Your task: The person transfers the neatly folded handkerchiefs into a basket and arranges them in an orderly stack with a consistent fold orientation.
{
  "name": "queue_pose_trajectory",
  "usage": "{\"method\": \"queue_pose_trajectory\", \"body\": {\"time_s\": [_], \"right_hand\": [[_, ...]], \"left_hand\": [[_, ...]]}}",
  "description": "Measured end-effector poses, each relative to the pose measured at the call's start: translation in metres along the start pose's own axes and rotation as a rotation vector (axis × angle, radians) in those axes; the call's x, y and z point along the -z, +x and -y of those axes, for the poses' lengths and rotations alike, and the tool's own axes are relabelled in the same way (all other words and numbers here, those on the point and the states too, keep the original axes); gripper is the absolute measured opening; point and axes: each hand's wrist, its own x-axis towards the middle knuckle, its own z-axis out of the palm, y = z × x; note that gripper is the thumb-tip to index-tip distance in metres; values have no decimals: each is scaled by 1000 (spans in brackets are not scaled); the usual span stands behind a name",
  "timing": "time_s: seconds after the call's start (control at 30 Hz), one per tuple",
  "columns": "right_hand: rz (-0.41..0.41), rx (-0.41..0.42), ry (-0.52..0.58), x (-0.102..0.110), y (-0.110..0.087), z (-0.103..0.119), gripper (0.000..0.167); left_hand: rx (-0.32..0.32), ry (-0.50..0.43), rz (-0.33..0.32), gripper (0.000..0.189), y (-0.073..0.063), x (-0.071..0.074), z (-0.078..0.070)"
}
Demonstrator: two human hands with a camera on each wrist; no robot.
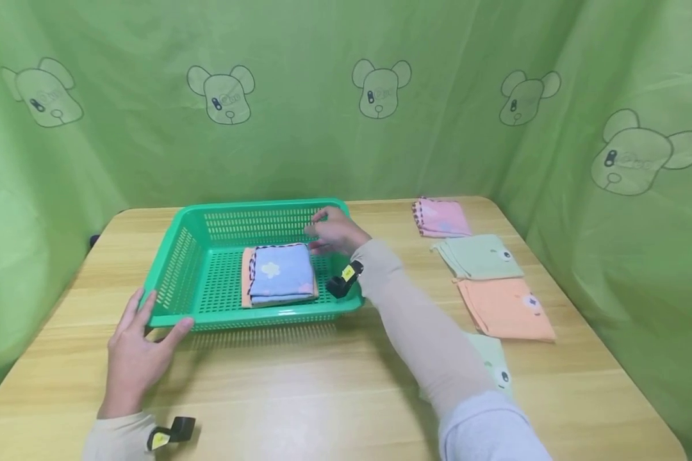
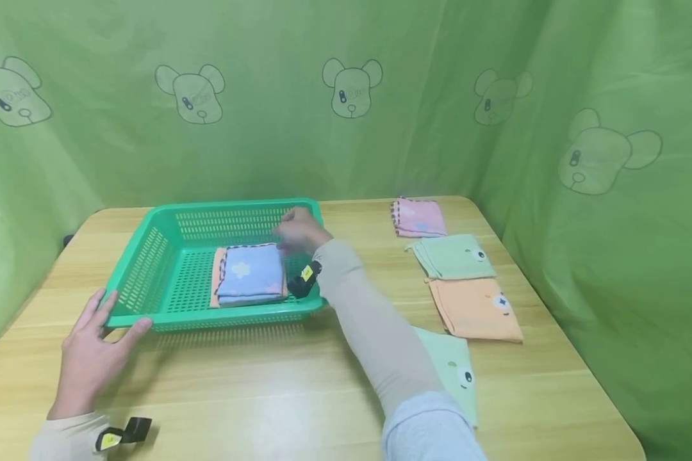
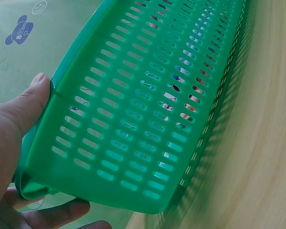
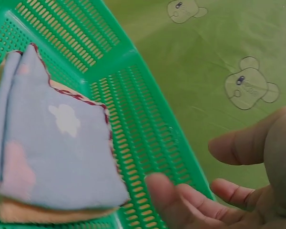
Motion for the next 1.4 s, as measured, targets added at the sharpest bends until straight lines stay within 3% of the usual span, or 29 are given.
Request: {"method": "queue_pose_trajectory", "body": {"time_s": [0.4, 0.67, 0.97, 1.17, 1.4], "right_hand": [[-36, 135, 42, 40, -13, 8, 44], [-108, 141, 71, 78, -18, -3, 44], [-235, 115, 42, 128, -19, -26, 47], [-292, 113, -56, 158, -20, -48, 51], [-417, 147, -174, 195, -19, -77, 51]], "left_hand": [[-5, -4, -2, 87, 0, 0, 0], [-9, -12, -3, 87, 0, 0, 0], [-6, -12, -2, 87, 0, 0, 1], [-3, -9, 0, 87, 0, -1, 2], [3, -11, -1, 87, 1, 0, 1]]}}
